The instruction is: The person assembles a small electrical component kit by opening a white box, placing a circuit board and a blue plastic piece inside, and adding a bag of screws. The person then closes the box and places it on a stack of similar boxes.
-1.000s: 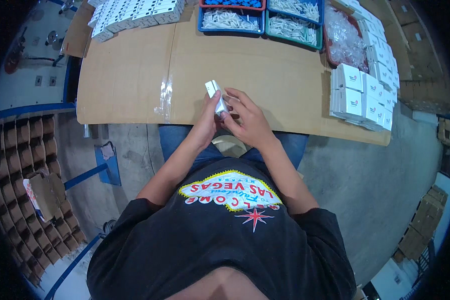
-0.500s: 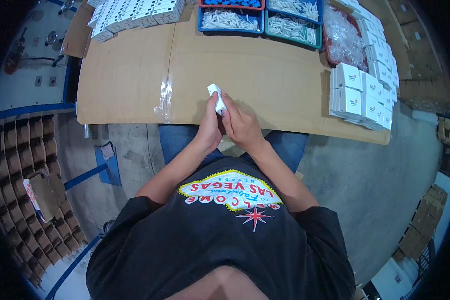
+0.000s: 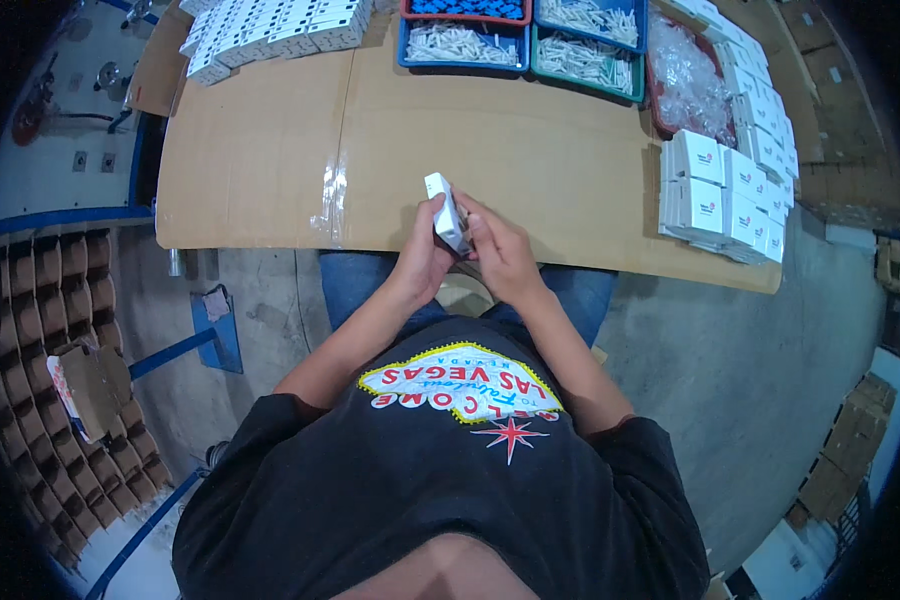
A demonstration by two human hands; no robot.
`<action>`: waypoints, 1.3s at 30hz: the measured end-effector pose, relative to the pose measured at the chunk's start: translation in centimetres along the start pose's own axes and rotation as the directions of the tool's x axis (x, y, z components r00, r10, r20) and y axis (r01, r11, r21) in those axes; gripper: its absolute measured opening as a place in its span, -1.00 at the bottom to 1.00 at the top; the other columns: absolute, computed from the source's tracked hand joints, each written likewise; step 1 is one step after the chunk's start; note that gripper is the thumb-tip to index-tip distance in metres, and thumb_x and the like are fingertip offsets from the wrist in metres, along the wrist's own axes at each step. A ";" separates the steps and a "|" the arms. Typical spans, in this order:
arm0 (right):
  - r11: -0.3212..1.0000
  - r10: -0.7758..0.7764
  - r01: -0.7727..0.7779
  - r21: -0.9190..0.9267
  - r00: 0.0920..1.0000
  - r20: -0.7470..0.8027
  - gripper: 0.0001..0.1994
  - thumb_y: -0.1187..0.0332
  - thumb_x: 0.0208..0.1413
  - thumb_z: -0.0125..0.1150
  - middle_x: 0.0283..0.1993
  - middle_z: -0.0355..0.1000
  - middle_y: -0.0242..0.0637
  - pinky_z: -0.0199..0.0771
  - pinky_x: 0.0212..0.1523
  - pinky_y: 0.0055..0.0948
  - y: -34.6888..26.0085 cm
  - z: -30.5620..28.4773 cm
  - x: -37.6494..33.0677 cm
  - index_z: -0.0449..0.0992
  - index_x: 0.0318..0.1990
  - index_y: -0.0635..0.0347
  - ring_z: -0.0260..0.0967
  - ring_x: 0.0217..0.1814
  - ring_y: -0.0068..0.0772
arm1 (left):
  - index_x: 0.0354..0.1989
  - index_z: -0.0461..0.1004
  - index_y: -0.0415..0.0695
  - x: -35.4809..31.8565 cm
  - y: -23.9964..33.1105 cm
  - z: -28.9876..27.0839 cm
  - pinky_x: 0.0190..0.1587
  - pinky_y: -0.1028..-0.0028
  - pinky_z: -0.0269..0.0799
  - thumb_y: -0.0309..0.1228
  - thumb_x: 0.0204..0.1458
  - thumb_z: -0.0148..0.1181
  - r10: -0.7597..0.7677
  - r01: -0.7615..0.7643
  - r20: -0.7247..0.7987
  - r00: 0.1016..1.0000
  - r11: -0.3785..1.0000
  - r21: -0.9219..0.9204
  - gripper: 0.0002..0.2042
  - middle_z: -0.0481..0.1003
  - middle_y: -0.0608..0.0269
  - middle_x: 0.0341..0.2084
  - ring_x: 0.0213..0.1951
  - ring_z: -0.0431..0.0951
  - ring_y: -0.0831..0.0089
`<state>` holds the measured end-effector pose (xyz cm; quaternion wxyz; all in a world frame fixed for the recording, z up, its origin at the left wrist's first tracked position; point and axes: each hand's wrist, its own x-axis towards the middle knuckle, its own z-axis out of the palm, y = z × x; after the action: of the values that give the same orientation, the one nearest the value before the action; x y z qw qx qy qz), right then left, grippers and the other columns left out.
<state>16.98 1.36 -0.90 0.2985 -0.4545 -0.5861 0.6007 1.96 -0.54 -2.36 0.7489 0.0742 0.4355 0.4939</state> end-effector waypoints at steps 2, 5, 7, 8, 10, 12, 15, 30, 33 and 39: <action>0.994 -0.096 0.103 0.022 0.976 -0.193 -0.57 0.20 0.51 -0.06 0.15 0.54 -0.20 0.55 -0.01 -0.36 1.7 -0.1 0.5 0.41 0.34 0.28 0.54 0.01 -0.41 | 0.39 0.10 -0.04 0.1 -0.3 -0.1 0.03 0.34 0.47 -0.17 0.27 0.13 0.166 -0.171 0.049 0.985 0.975 0.141 -0.42 0.44 0.20 -0.01 -0.01 0.52 0.34; 0.969 0.157 -0.117 0.219 0.972 -0.174 -0.52 0.06 0.48 -0.02 0.15 0.53 -0.24 0.52 0.00 -0.43 0.2 -0.8 1.0 0.47 0.28 0.26 0.50 0.01 -0.50 | 0.53 -0.07 -0.07 -0.2 -0.4 -0.1 0.28 0.25 0.34 -0.49 -0.01 0.39 0.473 -0.507 0.188 0.861 0.771 0.385 -0.06 0.36 0.07 0.18 0.16 0.46 0.19; 0.916 0.291 -0.262 0.303 0.955 -0.052 -0.50 0.01 0.47 0.01 0.14 0.52 -0.24 0.50 -0.01 -0.48 -1.2 -1.7 0.9 0.48 0.27 0.25 0.49 0.00 -0.54 | 0.55 -0.12 -0.09 -0.7 0.9 -0.3 0.40 0.17 0.18 -0.44 -0.05 0.43 0.501 -0.648 0.418 0.758 0.499 0.575 0.01 0.28 0.01 0.32 0.32 0.33 0.16; 0.914 0.282 -0.269 0.305 0.959 0.000 -0.49 0.00 0.46 0.02 0.12 0.52 -0.25 0.48 -0.02 -0.50 -1.7 -2.1 1.0 0.48 0.28 0.24 0.48 -0.02 -0.55 | 0.56 -0.15 -0.11 -0.7 1.4 -0.4 0.47 0.13 0.10 -0.42 -0.07 0.45 0.481 -0.704 0.529 0.699 0.334 0.627 0.04 0.24 -0.01 0.39 0.40 0.27 0.15; 0.908 0.264 -0.286 0.306 0.958 0.114 -0.48 -0.01 0.45 0.03 0.09 0.51 -0.27 0.45 -0.03 -0.55 -2.2 -2.6 1.2 0.46 0.29 0.23 0.46 -0.04 -0.58 | 0.56 -0.11 -0.13 -0.8 1.6 -0.3 0.53 0.11 -0.08 -0.36 -0.17 0.53 0.489 -0.726 0.575 0.656 0.203 0.657 0.11 0.17 -0.04 0.45 0.49 0.12 0.07; 0.946 0.165 -0.180 0.269 0.983 0.078 -0.53 0.09 0.46 0.04 0.05 0.50 -0.35 0.43 0.04 -0.52 -2.5 -2.6 1.2 0.42 0.31 0.23 0.43 0.00 -0.57 | 0.54 -0.07 -0.14 -1.2 2.0 0.2 0.53 0.10 -0.07 -0.32 -0.21 0.60 0.476 -0.722 0.584 0.658 0.177 0.669 0.14 0.13 -0.06 0.47 0.51 0.09 0.05; 0.982 -0.015 0.021 0.189 0.999 -0.035 -0.57 0.21 0.42 0.05 0.11 0.46 -0.26 0.42 0.15 -0.42 -3.3 -1.7 1.1 0.40 0.32 0.26 0.40 0.12 -0.45 | 0.54 -0.04 -0.02 -1.6 1.2 0.3 0.38 0.13 0.23 -0.03 0.00 0.44 0.436 -0.589 0.399 0.806 0.657 0.471 0.00 0.22 -0.08 0.39 0.40 0.26 0.02; 0.736 -0.572 0.522 -0.430 0.820 0.016 -0.47 0.19 0.42 0.03 0.32 0.32 0.23 0.35 0.32 -0.12 -1.5 -0.1 1.1 0.33 0.33 0.50 0.35 0.30 0.23 | 0.17 0.38 -0.03 -3.1 1.7 4.2 0.10 0.34 0.40 0.24 0.33 -0.09 -0.013 0.013 0.026 1.000 1.000 -0.010 -0.42 0.49 0.27 -0.10 0.01 0.52 0.40; 0.747 -0.579 0.522 -0.412 0.815 -0.017 -0.49 0.21 0.44 -0.02 0.30 0.35 0.25 0.35 0.32 -0.12 -1.0 0.3 1.0 0.35 0.32 0.50 0.35 0.31 0.25 | 0.16 0.39 -0.04 -2.9 1.4 4.1 0.10 0.34 0.40 0.21 0.34 -0.08 -0.011 0.011 0.012 1.000 1.000 -0.026 -0.44 0.50 0.28 -0.11 0.00 0.52 0.41; 0.778 -0.555 0.507 -0.371 0.832 -0.027 -0.50 0.21 0.46 -0.07 0.28 0.37 0.24 0.35 0.33 -0.12 -1.0 0.4 1.2 0.36 0.31 0.50 0.37 0.31 0.22 | 0.12 0.40 -0.03 -2.6 1.1 3.9 0.08 0.33 0.41 0.24 0.33 -0.11 0.027 -0.027 0.006 1.000 0.999 -0.036 -0.43 0.51 0.30 -0.13 -0.02 0.53 0.42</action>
<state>15.92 2.38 -0.19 0.4093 -0.3552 -0.7657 0.3465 3.70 -0.89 2.13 0.7450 0.0684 0.4230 0.5113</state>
